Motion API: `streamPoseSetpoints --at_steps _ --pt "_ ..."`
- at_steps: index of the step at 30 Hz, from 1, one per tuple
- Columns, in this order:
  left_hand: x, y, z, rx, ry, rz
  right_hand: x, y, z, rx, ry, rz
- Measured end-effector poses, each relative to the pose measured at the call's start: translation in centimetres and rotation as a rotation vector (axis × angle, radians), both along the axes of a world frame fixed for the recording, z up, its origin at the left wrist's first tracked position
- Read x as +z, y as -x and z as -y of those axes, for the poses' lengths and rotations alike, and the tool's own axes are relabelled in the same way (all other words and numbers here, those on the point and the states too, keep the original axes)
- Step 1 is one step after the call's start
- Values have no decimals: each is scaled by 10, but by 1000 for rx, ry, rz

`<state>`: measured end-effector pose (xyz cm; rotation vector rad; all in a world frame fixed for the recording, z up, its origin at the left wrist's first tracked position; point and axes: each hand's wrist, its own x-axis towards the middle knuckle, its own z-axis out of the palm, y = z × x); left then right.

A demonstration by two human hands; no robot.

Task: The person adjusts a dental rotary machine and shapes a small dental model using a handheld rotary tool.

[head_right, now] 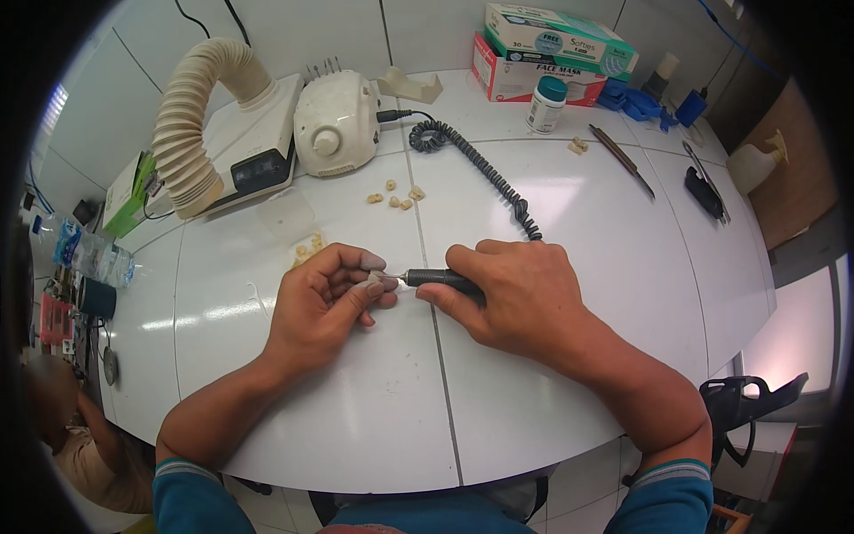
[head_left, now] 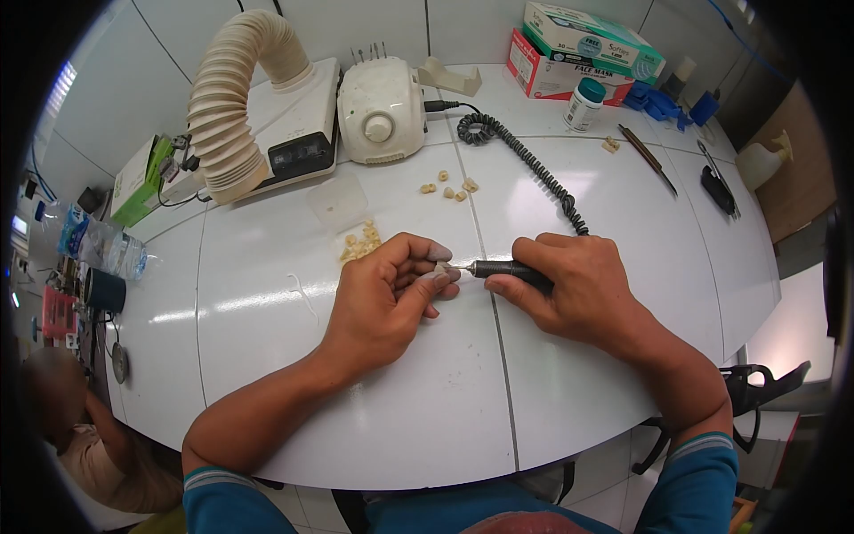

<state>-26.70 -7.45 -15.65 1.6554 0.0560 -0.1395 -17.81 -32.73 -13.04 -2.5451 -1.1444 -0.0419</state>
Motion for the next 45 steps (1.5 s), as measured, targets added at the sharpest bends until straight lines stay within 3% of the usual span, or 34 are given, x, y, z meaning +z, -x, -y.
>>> streamPoseSetpoints --at_steps 45 --pt "0 1 2 3 -13 6 5 -2 1 -2 33 -34"
